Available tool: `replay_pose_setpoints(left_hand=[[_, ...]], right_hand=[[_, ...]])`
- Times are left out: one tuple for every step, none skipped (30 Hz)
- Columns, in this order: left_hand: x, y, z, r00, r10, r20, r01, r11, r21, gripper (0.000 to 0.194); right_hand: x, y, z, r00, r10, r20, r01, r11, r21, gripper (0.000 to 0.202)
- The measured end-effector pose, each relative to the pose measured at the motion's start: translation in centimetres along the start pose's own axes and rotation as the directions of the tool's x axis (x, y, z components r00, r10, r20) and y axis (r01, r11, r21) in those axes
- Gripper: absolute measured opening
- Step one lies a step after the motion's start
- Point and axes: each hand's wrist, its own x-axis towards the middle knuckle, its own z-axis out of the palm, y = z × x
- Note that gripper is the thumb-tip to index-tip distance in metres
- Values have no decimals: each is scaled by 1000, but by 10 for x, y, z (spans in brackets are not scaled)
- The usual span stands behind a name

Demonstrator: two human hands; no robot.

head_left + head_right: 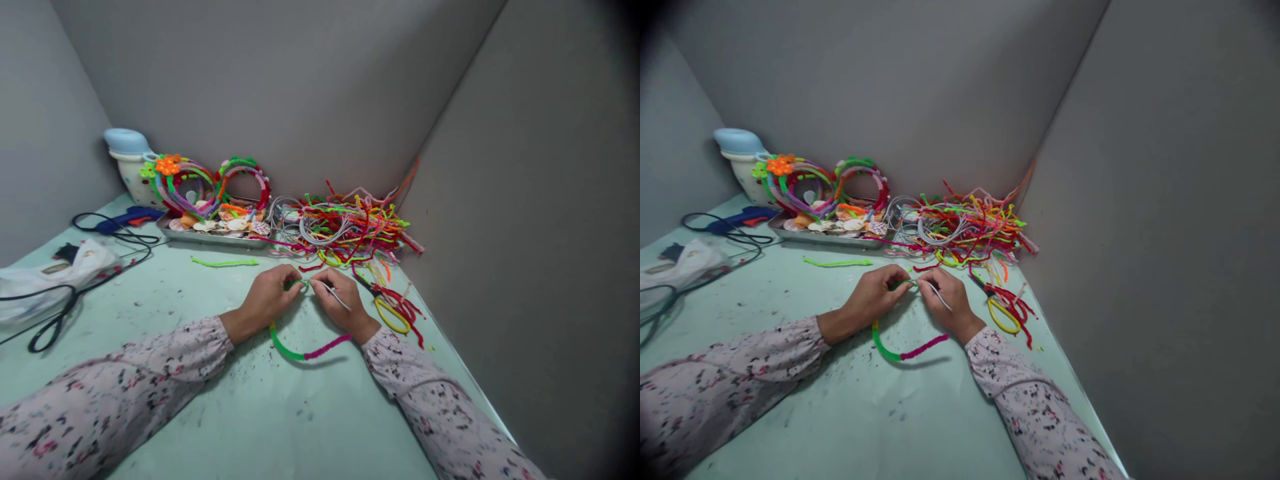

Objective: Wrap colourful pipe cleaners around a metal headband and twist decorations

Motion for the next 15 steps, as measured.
replay_pose_setpoints(left_hand=[[0,-1,1,1000,-19,11,20,997,-69,13],[1,-2,2,998,-47,29,50,987,-150,17],[1,-3,2,995,-81,56,92,967,-235,21],[2,-4,3,989,-120,90,143,937,-319,24],[2,-4,4,979,-160,129,198,896,-397,26],[3,-4,4,966,-197,170,255,847,-466,26],[4,-3,4,951,-227,208,304,795,-524,26],[4,-2,4,938,-249,243,346,743,-573,25],[5,-1,4,925,-266,270,378,694,-612,25],[6,0,3,915,-275,295,403,652,-643,24],[6,1,2,907,-279,315,421,616,-666,23],[7,2,1,900,-282,331,435,589,-681,22],[7,2,1,894,-286,344,448,571,-689,20],[8,3,0,888,-292,356,460,559,-690,19],[8,4,-1,881,-299,367,473,551,-687,18]], right_hand=[[0,0,0,1000,-2,-7,3,1000,3,11],[0,1,0,1000,-5,-14,5,1000,6,10],[0,1,0,1000,-8,-18,8,1000,9,10],[0,1,0,1000,-9,-22,9,1000,10,10],[0,2,0,1000,-10,-24,10,1000,10,10],[-1,2,0,1000,-10,-25,11,1000,8,10],[-1,2,0,1000,-11,-26,11,1000,6,10],[-1,3,0,1000,-12,-25,12,1000,4,11],[-1,3,0,1000,-13,-24,13,1000,3,11],[-1,3,0,1000,-14,-22,14,1000,3,11],[-2,3,0,1000,-15,-20,15,1000,2,12],[-2,3,0,1000,-18,-18,18,1000,3,12],[-2,3,-1,1000,-25,-14,25,1000,4,11],[-1,3,-1,999,-35,-9,35,999,5,11],[-1,2,-1,999,-48,-4,48,999,4,11]])
